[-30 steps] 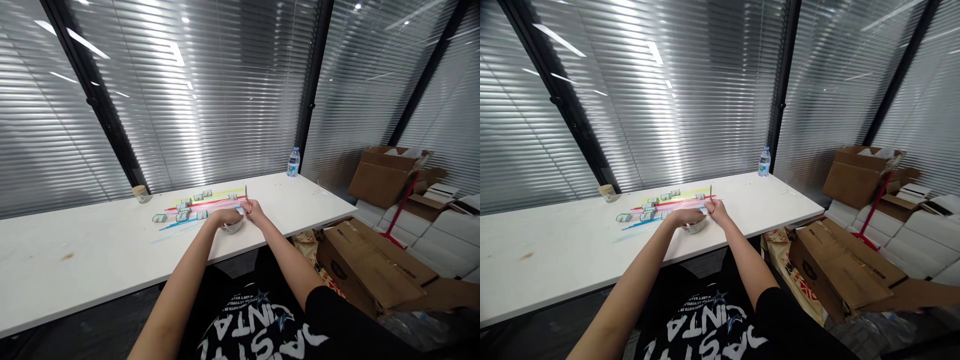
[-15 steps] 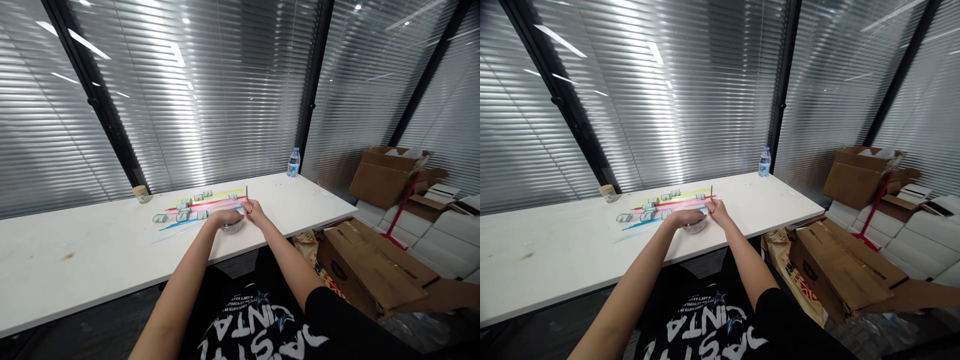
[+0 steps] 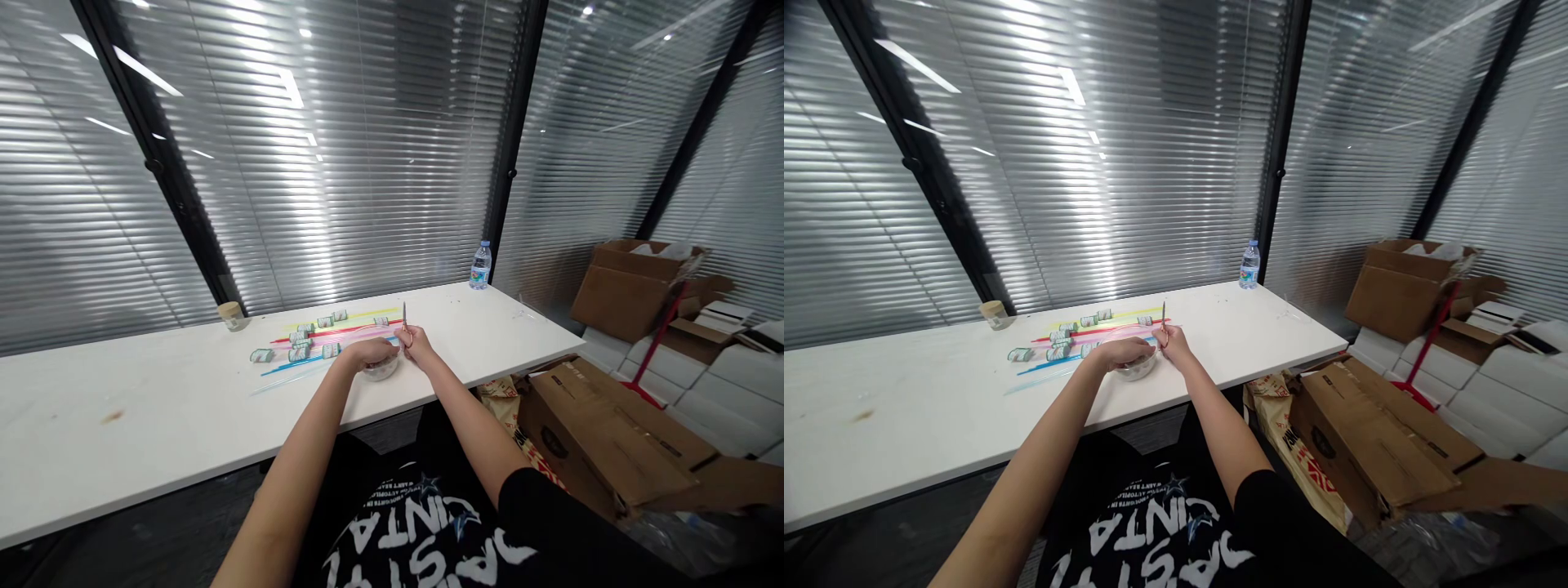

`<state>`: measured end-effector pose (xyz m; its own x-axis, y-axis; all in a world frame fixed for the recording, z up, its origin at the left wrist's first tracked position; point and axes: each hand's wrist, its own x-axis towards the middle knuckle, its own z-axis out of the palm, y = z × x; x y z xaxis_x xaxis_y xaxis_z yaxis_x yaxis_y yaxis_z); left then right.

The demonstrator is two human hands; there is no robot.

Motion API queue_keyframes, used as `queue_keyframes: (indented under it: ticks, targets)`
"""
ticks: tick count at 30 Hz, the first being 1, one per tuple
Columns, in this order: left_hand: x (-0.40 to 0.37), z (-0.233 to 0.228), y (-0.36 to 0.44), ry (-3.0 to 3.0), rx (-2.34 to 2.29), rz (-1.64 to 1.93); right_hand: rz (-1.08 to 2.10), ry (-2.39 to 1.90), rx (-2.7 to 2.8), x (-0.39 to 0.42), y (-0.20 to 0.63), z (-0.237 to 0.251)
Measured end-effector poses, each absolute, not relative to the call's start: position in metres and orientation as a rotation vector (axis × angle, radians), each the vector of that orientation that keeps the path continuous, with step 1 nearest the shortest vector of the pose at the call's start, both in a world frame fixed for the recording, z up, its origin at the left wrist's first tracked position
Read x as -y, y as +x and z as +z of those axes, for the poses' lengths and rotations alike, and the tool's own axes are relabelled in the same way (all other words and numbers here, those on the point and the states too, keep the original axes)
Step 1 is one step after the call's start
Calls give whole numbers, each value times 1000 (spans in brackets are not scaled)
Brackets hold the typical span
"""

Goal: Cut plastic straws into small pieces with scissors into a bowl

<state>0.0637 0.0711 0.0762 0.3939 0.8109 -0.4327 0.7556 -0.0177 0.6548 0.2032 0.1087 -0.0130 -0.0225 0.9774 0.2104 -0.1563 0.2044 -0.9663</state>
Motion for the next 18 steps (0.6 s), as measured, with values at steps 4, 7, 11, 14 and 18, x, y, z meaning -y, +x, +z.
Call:
queue_keyframes:
  ticks: [4,7,11,14,18]
  targets:
    - [-73,75,63,1697,-1344,195,1163,-934,1211,-110,203,-14]
    - [-70,75,63,1662,-1404,301,1166,-944,1208,-111,204,-15]
    - [-69,73,64,1795,-1507,398,1161,-956,1205,-110,203,-14]
    - [-71,68,65,1899,-1530,431,1165,-964,1202,-109,203,-13]
    - [-73,66,65,1916,-1526,386,1169,-964,1198,-107,203,-12]
